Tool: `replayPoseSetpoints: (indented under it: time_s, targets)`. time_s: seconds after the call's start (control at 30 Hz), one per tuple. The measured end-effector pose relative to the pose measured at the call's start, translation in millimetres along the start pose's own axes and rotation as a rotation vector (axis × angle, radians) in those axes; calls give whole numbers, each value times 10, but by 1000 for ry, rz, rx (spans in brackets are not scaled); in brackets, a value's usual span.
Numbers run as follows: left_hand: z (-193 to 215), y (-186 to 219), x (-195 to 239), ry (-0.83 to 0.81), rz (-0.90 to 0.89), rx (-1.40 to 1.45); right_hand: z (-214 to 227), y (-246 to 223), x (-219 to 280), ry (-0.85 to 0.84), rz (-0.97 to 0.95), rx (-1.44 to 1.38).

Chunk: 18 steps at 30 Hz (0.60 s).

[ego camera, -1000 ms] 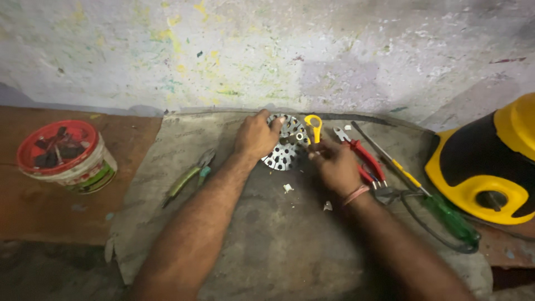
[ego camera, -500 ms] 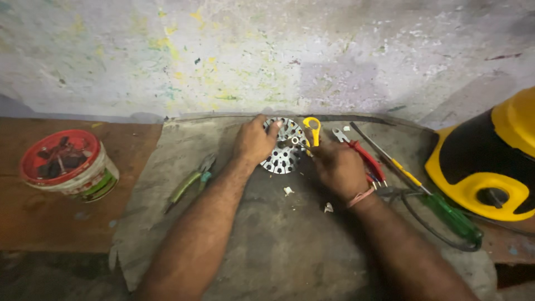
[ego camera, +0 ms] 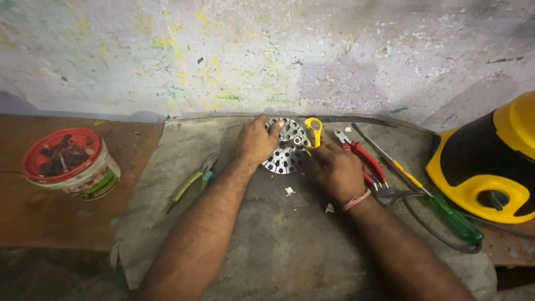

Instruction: The person disassembles a fan motor by hand using tools including pliers, scissors, and a screwdriver to remove internal wires, metal casing, and the central coil assembly on a wooden workbench.

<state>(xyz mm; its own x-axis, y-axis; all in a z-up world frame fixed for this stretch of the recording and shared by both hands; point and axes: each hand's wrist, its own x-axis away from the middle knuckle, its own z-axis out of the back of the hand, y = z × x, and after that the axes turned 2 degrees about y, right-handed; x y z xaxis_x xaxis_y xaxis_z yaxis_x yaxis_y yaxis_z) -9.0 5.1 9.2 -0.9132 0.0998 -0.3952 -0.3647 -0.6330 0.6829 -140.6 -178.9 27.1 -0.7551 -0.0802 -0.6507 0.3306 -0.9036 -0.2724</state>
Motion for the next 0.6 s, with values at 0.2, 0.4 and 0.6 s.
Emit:
replayPoseSetpoints:
  time_s: [0.2, 0.4, 0.6]
  targets:
    - [-22, -24, -37, -17, -4, 10, -60, 118, -6, -28, 59, -24]
    - [-56, -60, -18, -8, -24, -39, -165, 185, 12, -51, -137, -304]
    - [-66, -55, -36, -12, -4, -21, -190, 101, 80, -134, 61, 158]
